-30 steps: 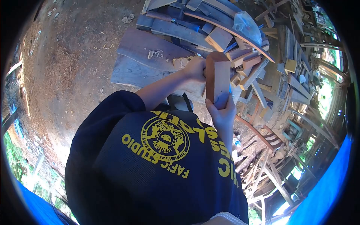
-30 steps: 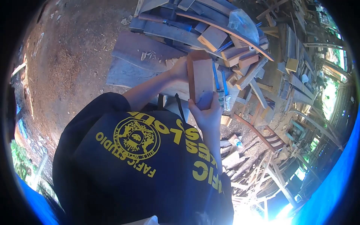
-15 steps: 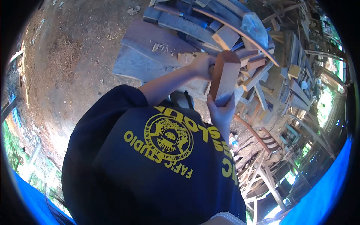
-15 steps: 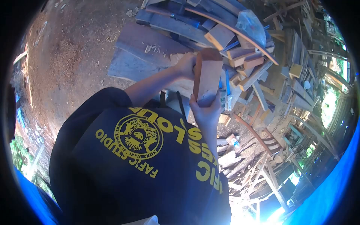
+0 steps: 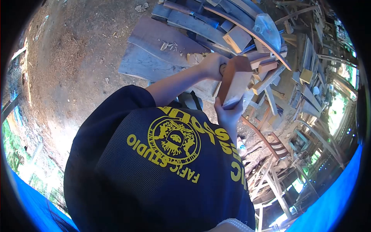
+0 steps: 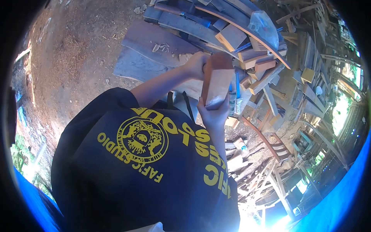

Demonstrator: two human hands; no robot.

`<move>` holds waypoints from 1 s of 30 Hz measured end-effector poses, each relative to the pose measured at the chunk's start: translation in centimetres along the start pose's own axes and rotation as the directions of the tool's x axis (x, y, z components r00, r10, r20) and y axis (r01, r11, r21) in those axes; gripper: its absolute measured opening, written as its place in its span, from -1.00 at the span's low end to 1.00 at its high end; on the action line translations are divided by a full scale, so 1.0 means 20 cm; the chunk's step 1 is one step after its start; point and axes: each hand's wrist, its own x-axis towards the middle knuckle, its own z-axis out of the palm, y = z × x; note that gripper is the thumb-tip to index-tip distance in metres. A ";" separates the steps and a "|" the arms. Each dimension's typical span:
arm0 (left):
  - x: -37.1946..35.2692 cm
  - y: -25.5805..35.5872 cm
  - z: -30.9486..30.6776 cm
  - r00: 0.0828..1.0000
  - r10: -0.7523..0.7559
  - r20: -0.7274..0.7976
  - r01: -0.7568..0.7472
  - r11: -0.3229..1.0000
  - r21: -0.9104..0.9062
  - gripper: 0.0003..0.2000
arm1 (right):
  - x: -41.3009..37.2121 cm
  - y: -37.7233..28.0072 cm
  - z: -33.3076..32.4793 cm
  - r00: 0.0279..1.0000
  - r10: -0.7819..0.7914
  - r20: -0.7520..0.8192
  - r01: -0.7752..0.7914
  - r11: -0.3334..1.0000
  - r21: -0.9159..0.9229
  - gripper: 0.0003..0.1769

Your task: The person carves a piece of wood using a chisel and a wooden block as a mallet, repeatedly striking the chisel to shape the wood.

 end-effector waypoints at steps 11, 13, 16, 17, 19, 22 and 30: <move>0.02 0.02 -0.02 0.995 -0.075 0.062 0.071 0.996 0.061 -0.70 | 0.05 -0.02 -0.29 0.976 -0.216 -0.036 0.219 0.947 0.237 -0.49; 0.02 0.04 -0.02 0.998 -0.059 0.025 0.059 0.998 0.011 -0.69 | 0.02 -0.08 -0.32 0.861 -0.499 -0.097 0.508 0.836 0.207 -0.50; 0.03 -0.04 0.05 0.970 0.154 -0.187 -0.156 0.988 0.006 -0.71 | 0.03 -0.16 -0.09 0.946 0.316 0.071 -0.291 0.926 -0.239 -0.30; 0.02 -0.09 0.10 0.970 0.153 -0.188 -0.154 0.988 0.007 -0.71 | 0.01 -0.14 -0.07 0.946 0.315 0.074 -0.290 0.927 -0.239 -0.30; 0.01 -0.19 0.14 0.961 0.168 -0.218 -0.177 0.984 -0.022 -0.76 | -0.02 -0.07 -0.01 0.979 0.205 -0.002 -0.202 0.964 -0.174 -0.24; 0.01 0.01 -0.01 0.990 -0.100 0.100 0.074 0.968 0.240 -0.72 | 0.00 -0.18 -0.02 0.961 0.273 0.041 -0.273 0.962 0.002 -0.26; -0.01 -0.02 0.03 0.986 0.137 -0.094 -0.132 0.989 0.059 -0.71 | 0.00 -0.15 -0.18 0.994 -0.107 0.008 0.106 0.991 0.088 -0.31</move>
